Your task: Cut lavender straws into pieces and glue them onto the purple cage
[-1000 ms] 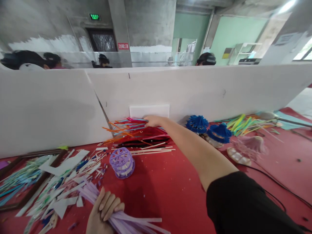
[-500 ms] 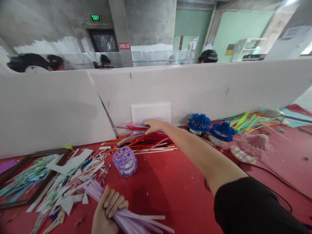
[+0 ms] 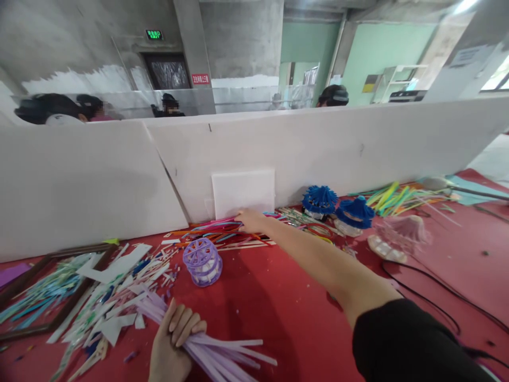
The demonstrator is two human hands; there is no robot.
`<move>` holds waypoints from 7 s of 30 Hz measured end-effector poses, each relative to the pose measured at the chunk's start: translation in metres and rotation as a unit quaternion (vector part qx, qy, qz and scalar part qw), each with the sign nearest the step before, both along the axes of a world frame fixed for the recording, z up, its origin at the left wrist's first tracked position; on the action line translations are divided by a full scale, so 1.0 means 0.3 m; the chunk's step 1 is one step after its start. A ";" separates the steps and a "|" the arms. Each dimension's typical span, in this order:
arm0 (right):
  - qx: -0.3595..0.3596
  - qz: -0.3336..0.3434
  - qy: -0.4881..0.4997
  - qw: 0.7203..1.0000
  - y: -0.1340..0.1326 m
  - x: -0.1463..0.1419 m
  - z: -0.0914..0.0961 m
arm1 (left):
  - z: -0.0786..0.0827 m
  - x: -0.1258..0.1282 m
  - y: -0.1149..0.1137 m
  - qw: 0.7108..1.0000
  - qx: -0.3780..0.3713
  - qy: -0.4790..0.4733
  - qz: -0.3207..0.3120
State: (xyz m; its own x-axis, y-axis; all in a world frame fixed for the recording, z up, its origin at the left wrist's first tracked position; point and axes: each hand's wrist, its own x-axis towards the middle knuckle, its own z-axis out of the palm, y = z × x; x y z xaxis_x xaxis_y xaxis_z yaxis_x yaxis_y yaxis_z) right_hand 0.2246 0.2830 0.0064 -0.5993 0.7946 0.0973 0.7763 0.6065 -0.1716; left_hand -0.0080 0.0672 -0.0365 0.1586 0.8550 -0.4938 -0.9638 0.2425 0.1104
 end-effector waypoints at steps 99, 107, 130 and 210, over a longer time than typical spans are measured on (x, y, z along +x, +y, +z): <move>-0.169 -0.218 0.595 0.755 -0.757 -0.079 -0.179 | 0.072 0.180 -0.087 0.814 0.170 0.359 -0.424; -0.256 -0.155 0.683 0.666 -0.772 -0.081 -0.196 | 0.044 0.155 -0.095 0.795 0.174 0.426 -0.395; -0.371 -0.117 0.678 0.623 -0.785 -0.079 -0.260 | 0.003 0.148 -0.113 0.751 0.190 0.493 -0.395; -0.477 -0.164 0.694 0.514 -0.840 -0.116 -0.230 | 0.004 0.159 -0.124 0.749 0.194 0.552 -0.310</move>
State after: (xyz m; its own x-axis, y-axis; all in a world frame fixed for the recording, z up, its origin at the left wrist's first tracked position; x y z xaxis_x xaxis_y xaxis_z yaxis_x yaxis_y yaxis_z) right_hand 0.1899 0.0309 -0.0626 -0.2970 0.9140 -0.2764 -0.4618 -0.3909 -0.7962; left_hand 0.0396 0.0299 -0.0351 0.2630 0.8992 -0.3498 0.0527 0.3486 0.9358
